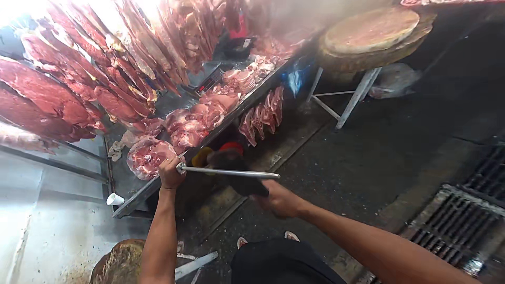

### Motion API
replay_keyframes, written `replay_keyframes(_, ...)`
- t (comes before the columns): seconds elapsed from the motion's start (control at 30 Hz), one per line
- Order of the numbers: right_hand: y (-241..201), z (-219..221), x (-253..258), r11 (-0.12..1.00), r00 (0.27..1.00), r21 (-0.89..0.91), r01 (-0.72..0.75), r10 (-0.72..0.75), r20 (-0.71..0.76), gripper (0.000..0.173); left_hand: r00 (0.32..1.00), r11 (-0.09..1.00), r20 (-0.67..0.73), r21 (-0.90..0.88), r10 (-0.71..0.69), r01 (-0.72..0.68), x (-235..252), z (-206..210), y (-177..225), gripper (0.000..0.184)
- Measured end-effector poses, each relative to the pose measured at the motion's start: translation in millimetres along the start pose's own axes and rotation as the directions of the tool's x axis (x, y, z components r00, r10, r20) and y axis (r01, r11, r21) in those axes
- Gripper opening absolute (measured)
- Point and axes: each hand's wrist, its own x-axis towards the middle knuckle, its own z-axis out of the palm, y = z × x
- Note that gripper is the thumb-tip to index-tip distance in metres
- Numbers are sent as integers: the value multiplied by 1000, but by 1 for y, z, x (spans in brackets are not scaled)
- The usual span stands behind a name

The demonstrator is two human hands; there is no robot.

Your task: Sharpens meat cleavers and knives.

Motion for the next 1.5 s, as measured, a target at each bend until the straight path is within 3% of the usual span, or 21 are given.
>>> replay_keyframes(0.07, -24, -9, 4, 948, 990, 285, 140, -142, -14, 15, 1000, 1000, 15, -22, -16, 16, -9, 5, -2, 35)
replay_keyframes(0.13, -23, -9, 9, 912, 972, 346, 219, -236, 6, 11, 1000, 998, 15, -60, -10, 11, -4, 8, -2, 33)
replay_keyframes(0.23, 29, -1, 1, 976, 992, -215, 36, -8, 129, 20, 1000, 996, 21, -92, 12, -10, 4, 4, 0, 28)
replay_keyframes(0.3, 64, 10, -8, 813, 934, -547, -199, 326, 144, 24, 1000, 1000, 20, -11, 16, -15, 9, -4, 0, 26)
replay_keyframes(0.37, 68, 16, -17, 788, 912, -559, -260, 391, 126, 34, 999, 997, 34, 71, -5, 3, 14, -7, -3, 29)
replay_keyframes(0.5, -33, 2, -19, 946, 985, -319, -63, 9, -171, 35, 996, 995, 17, 32, -92, 91, 13, -2, 2, 25)
replay_keyframes(0.57, -74, -6, -12, 976, 887, -179, 122, -189, -422, 27, 994, 994, -22, 12, -107, 107, 27, -3, 9, 20)
replay_keyframes(0.67, -76, -1, 1, 911, 686, -72, 407, -357, -634, 21, 996, 997, -70, 37, -61, 64, 44, -5, 16, 17)
replay_keyframes(0.7, -63, 4, 4, 915, 690, -112, 387, -367, -624, 23, 996, 997, -72, 51, -46, 49, 47, -6, 16, 16)
replay_keyframes(0.73, -46, 9, 2, 948, 768, -170, 270, -319, -555, 25, 997, 997, -66, 64, -36, 40, 47, -6, 16, 16)
replay_keyframes(0.8, -9, 13, -6, 948, 960, -270, -165, 93, -262, 25, 998, 997, -57, 71, -17, 21, 45, -5, 15, 17)
replay_keyframes(0.87, 40, 29, -14, 820, 879, -331, -467, 469, -79, 23, 999, 999, -44, 39, 10, -8, 40, -7, 11, 20)
replay_keyframes(0.93, 64, 34, -28, 792, 828, -260, -552, 559, -55, 25, 999, 1000, -35, -5, 28, -28, 42, -14, 11, 28)
replay_keyframes(1.03, 18, 12, -37, 926, 934, -125, -357, 355, -41, 22, 1000, 999, -10, -47, -19, 18, 29, -19, 17, 24)
replay_keyframes(1.1, -28, -15, -26, 999, 996, 3, -40, 40, -85, 22, 999, 998, -21, -40, -43, 42, 32, -13, 15, 24)
replay_keyframes(1.2, -71, -33, -17, 836, 927, 401, 374, -332, -173, 14, 998, 999, -51, -30, -34, 33, 36, -8, 18, 28)
replay_keyframes(1.3, -55, -25, -15, 705, 887, 559, 436, -440, -137, 15, 1000, 999, -30, -46, 9, -10, 34, -11, 21, 28)
replay_keyframes(1.37, -18, -14, -20, 916, 972, 331, 228, -233, -26, 15, 1000, 998, -5, -56, 29, -29, 27, -12, 16, 29)
replay_keyframes(1.4, 4, -10, -20, 996, 996, 46, 70, -72, 48, 18, 999, 998, 5, -54, 34, -33, 24, -12, 14, 30)
replay_keyframes(1.47, 45, 7, -24, 879, 956, -446, -171, 258, 142, 26, 999, 999, 37, 6, 37, -38, 19, -16, 12, 31)
replay_keyframes(1.5, 57, 14, -26, 813, 926, -541, -214, 346, 153, 30, 998, 997, 50, 60, 44, -47, 21, -19, 11, 31)
